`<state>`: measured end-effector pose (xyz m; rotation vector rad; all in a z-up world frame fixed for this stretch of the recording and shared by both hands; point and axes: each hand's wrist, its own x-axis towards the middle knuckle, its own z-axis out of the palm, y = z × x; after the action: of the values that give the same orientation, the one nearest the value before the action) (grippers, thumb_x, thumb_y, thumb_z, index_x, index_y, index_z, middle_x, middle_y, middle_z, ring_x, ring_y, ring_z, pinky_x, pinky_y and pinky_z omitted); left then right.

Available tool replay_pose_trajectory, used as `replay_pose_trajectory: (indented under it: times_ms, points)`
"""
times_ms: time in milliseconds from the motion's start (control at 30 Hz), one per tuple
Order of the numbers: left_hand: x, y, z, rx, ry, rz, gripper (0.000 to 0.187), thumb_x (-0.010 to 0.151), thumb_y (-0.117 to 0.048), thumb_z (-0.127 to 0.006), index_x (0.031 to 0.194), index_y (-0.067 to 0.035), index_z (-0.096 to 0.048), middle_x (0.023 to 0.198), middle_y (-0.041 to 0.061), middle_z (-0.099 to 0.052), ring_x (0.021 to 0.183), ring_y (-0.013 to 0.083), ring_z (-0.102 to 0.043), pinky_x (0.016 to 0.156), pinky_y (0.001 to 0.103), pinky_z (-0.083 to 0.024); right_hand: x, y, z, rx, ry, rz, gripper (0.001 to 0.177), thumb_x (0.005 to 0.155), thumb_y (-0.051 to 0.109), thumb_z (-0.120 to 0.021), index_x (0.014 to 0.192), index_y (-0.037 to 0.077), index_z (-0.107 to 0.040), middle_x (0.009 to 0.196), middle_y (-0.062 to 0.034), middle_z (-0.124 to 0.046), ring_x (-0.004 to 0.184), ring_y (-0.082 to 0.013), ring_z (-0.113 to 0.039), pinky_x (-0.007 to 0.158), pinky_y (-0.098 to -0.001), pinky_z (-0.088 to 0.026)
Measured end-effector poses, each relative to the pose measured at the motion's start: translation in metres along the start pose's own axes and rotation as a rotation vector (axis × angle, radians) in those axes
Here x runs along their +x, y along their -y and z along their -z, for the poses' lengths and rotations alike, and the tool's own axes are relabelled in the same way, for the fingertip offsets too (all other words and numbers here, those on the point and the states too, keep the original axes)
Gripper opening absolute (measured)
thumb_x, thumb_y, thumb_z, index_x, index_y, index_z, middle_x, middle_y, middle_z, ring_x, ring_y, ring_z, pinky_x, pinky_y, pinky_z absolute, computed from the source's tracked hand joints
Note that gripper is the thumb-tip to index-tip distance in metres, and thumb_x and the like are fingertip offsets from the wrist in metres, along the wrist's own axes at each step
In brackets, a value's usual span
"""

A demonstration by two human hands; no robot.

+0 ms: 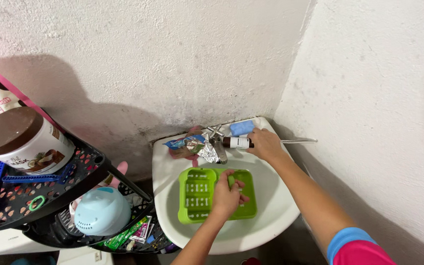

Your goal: The person washes a green plastic container under running water in a bathroom sink. They repeatedly rinse and scrub the container with their hands, turning it over to clean different sides. The person then briefly handles a bar of soap before continuing to rinse the container.

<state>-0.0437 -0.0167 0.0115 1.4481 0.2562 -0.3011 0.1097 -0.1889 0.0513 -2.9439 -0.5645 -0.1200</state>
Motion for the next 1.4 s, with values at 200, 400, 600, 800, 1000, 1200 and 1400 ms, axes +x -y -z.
replay_pose_trajectory:
  times_ms: [200,400,600,800,1000,1200,1400]
  points:
    - [-0.008,-0.014,0.025,-0.155,-0.038,0.072,0.046,0.1,0.0,-0.044,0.144,-0.006,-0.034,0.105,0.019,-0.067,0.055,0.0288,-0.072,0.046,0.035,-0.056,-0.004,0.001,0.037,0.206,-0.055,-0.171,0.042,0.072,0.046,-0.083,0.103,0.018,-0.08,0.092,-0.0089,-0.076,0.089,-0.0288,-0.07,0.076,-0.0429,-0.057]
    - [-0.051,-0.037,0.053,-0.046,-0.131,-0.014,0.045,0.098,-0.003,-0.048,0.143,-0.006,-0.039,0.102,0.017,-0.068,0.053,0.027,-0.071,0.043,0.035,-0.053,-0.037,0.002,0.064,0.086,0.448,-0.279,0.045,0.07,0.055,-0.08,0.096,0.018,-0.081,0.079,-0.0068,-0.079,0.075,-0.0222,-0.077,0.072,-0.0385,-0.061]
    - [-0.074,-0.054,0.09,-0.199,-0.183,0.018,0.043,0.099,-0.003,-0.05,0.141,-0.004,-0.046,0.096,0.013,-0.065,0.048,0.0167,-0.058,0.042,0.03,-0.045,-0.08,0.033,-0.013,0.001,0.559,-0.142,0.047,0.07,0.051,-0.082,0.087,0.008,-0.082,0.088,-0.0141,-0.076,0.083,-0.0317,-0.074,0.076,-0.0408,-0.059]
    - [-0.078,-0.045,0.085,-0.154,-0.242,-0.019,0.042,0.097,-0.002,-0.05,0.138,-0.004,-0.048,0.09,0.01,-0.061,0.043,0.0128,-0.046,0.038,0.029,-0.034,-0.088,0.037,-0.045,0.107,0.612,-0.218,0.044,0.066,0.046,-0.085,0.095,0.013,-0.081,0.097,-0.0086,-0.077,0.094,-0.0282,-0.073,0.083,-0.0415,-0.059]
    - [-0.086,-0.043,0.097,-0.161,-0.199,0.042,0.043,0.095,-0.002,-0.049,0.138,-0.006,-0.051,0.087,0.009,-0.062,0.039,0.0112,-0.041,0.035,0.028,-0.03,-0.063,0.016,-0.081,0.321,0.372,-0.28,0.039,0.092,0.046,-0.067,0.102,0.01,-0.079,0.101,-0.0156,-0.077,0.095,-0.0343,-0.074,0.089,-0.0443,-0.057]
    - [-0.077,-0.036,0.086,-0.12,-0.105,0.082,0.044,0.095,-0.002,-0.052,0.138,-0.008,-0.053,0.082,0.01,-0.062,0.038,0.011,-0.042,0.035,0.029,-0.031,-0.032,0.01,-0.138,0.642,0.245,-0.093,0.034,0.089,0.034,-0.066,0.107,0.008,-0.076,0.101,-0.0186,-0.074,0.094,-0.0373,-0.071,0.087,-0.0461,-0.055]
    - [-0.056,-0.028,0.079,-0.195,-0.238,0.078,0.049,0.092,0.001,-0.049,0.14,-0.01,-0.048,0.091,0.01,-0.062,0.042,0.015,-0.047,0.038,0.031,-0.036,0.006,0.037,-0.035,0.326,0.187,-0.212,0.034,0.091,0.041,-0.066,0.097,0.01,-0.081,0.1,-0.0144,-0.079,0.088,-0.0292,-0.074,0.083,-0.0432,-0.058]
